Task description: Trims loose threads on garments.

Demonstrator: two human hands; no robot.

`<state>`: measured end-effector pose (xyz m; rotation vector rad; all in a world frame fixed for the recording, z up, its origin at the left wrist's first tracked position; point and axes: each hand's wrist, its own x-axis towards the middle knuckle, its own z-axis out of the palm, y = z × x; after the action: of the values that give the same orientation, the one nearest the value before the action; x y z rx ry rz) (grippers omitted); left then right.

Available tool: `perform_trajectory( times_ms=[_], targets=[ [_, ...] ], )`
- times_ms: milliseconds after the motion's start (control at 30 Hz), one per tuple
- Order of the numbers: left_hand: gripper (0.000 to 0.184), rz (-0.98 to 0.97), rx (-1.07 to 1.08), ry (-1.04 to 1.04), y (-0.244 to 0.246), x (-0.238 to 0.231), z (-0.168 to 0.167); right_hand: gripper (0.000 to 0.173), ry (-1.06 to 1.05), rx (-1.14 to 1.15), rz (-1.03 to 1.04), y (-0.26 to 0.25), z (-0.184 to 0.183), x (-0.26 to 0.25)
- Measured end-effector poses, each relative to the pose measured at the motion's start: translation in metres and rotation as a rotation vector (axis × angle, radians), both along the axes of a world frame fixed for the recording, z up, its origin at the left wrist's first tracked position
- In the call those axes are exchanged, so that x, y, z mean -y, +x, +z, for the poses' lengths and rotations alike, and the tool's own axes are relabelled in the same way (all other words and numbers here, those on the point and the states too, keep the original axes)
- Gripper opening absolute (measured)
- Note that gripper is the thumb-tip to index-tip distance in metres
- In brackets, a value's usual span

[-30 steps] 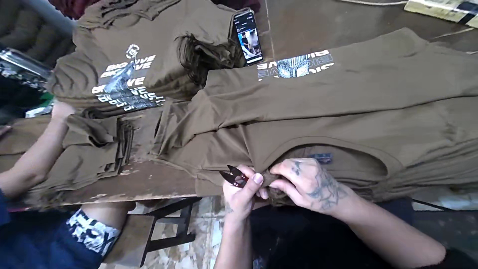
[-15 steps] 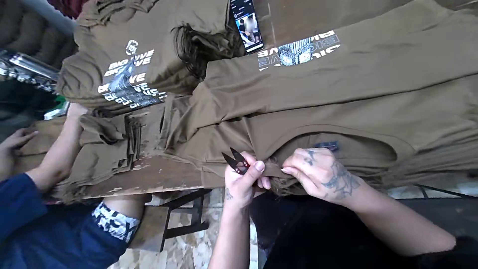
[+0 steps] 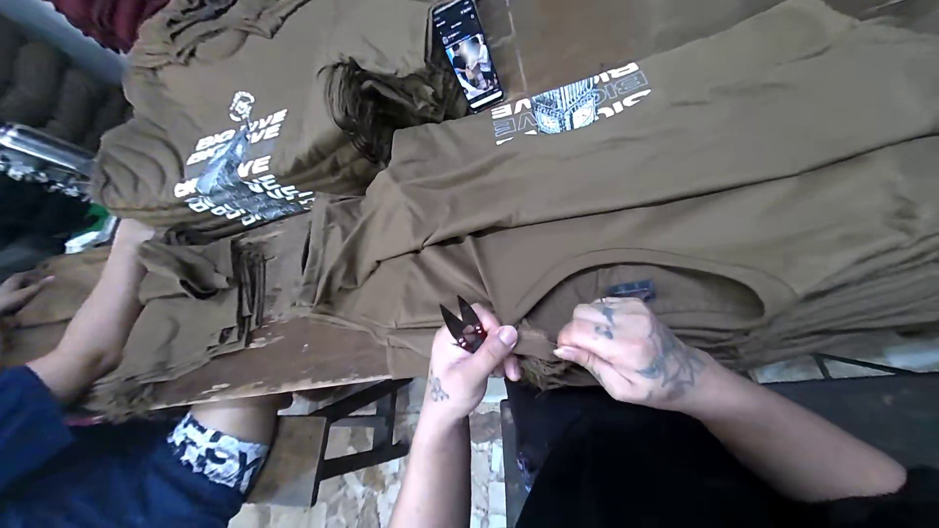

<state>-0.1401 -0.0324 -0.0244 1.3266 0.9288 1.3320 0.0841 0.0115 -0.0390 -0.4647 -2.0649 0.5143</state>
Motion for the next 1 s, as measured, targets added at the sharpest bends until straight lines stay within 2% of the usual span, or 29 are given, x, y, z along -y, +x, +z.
perform_trajectory(
  times_ms=[33, 100, 133, 267, 367, 467, 533, 567, 633, 700, 733, 800, 900, 1000],
  targets=[
    [0.012, 0.084, -0.234, 0.053, 0.000, 0.002, 0.005, 0.033, -0.006, -0.003, 0.025, 0.001, 0.000, 0.000],
    [0.042, 0.197, -0.819, 0.168, -0.006, 0.010, 0.021, 0.030, -0.029, -0.038, 0.094, 0.005, -0.002, -0.001],
    [0.053, 0.200, -0.998, 0.215, -0.009, 0.015, 0.031, 0.029, -0.038, -0.054, 0.123, 0.008, -0.003, -0.001],
    [0.037, 0.151, -1.321, 0.474, -0.009, 0.031, 0.064, 0.026, -0.035, -0.116, 0.185, 0.010, -0.004, -0.001],
    [0.032, 0.148, -1.438, 0.562, 0.002, 0.031, 0.067, 0.028, 0.004, -0.126, 0.188, 0.007, -0.005, -0.001],
    [0.033, 0.171, -1.379, 0.544, -0.006, 0.030, 0.062, 0.027, 0.015, -0.140, 0.235, 0.007, -0.006, 0.002],
    [0.034, 0.251, -1.225, 0.489, -0.018, 0.027, 0.056, 0.036, 0.006, -0.149, 0.271, 0.009, -0.004, 0.006],
    [0.039, 0.300, -1.142, 0.454, -0.024, 0.023, 0.049, 0.045, 0.011, -0.162, 0.250, 0.009, -0.001, 0.008],
    [0.047, 0.344, -1.046, 0.368, -0.031, 0.013, 0.030, 0.049, 0.014, -0.152, 0.153, 0.007, 0.012, 0.009],
    [0.031, 0.319, -1.028, 0.311, -0.033, 0.006, 0.014, 0.051, -0.003, 0.003, 0.003, -0.001, 0.024, 0.008],
    [0.023, 0.327, -0.952, 0.317, -0.032, 0.004, 0.009, 0.048, -0.003, 0.070, -0.068, -0.007, 0.024, 0.005],
    [0.026, 0.374, -0.663, 0.337, -0.028, 0.001, 0.003, 0.036, -0.001, 0.050, -0.143, -0.016, 0.017, -0.004],
    [0.020, 0.414, -0.332, 0.332, -0.019, -0.006, -0.011, 0.034, -0.068, -0.038, -0.011, -0.011, 0.014, -0.013],
    [0.017, 0.389, -0.255, 0.311, -0.016, -0.005, -0.018, 0.038, -0.118, -0.016, 0.099, -0.006, 0.012, -0.015]
  ],
)
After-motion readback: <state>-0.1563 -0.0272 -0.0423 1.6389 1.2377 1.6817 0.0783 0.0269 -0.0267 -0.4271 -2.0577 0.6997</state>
